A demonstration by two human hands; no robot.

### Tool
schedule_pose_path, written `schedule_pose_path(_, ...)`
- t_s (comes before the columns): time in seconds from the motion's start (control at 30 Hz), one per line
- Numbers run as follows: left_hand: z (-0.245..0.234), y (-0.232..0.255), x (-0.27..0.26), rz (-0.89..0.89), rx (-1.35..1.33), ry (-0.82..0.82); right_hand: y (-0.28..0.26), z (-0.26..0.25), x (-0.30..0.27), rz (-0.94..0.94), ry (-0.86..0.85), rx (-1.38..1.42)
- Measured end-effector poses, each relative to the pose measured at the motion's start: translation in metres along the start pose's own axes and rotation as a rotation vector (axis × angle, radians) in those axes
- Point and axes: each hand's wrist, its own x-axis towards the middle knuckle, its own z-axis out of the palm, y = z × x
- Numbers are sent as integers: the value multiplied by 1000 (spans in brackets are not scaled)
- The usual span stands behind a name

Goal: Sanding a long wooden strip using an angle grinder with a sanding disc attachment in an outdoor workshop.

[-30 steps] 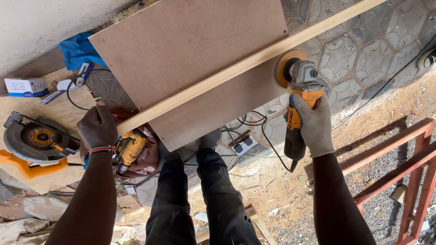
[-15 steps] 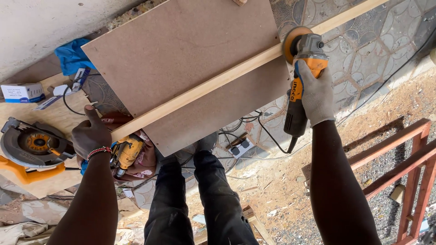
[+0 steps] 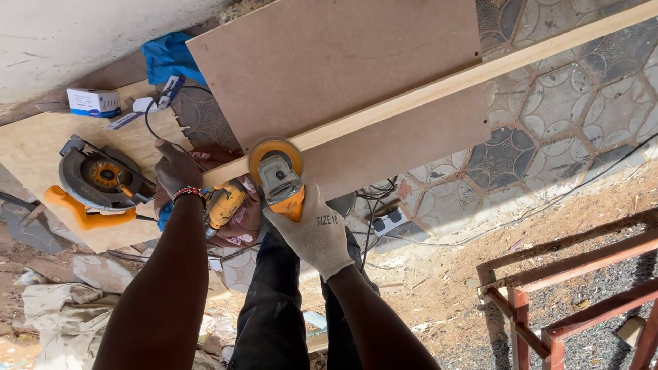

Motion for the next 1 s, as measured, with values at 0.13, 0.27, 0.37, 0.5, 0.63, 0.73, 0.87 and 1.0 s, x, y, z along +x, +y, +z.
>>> schedule_pose_path(0.13, 24, -45, 43, -35, -56, -14, -7, 1, -8, -36, -34, 26)
schedule_pose_path(0.27, -4, 19, -14, -173, -129, -78, 7, -30, -11, 81, 84, 110)
schedule_pose_path(0.37, -4, 20, -20, -180, -183, -103, 33, -63, -1, 164, 253, 199)
schedule_pose_path(0.5, 2, 20, -19, -213, -351, -132, 30, -91, 3, 153, 458, 368)
schedule_pose_path(0.63, -8, 39, -35, -221, -355, -142, 22, -53, 6, 194, 495, 347)
schedule_pose_path(0.73, -1, 35, -24, -279, -467, -161, -13, 8, -9, 197, 370, 306)
schedule_pose_path(0.87, -1, 28, -24, -306, -461, -144, -46, 83, -35, 113, 159, 138)
schedule_pose_path(1.0, 47, -17, 9, -292, -443, -115, -40, 108, -39, 31, 180, 188)
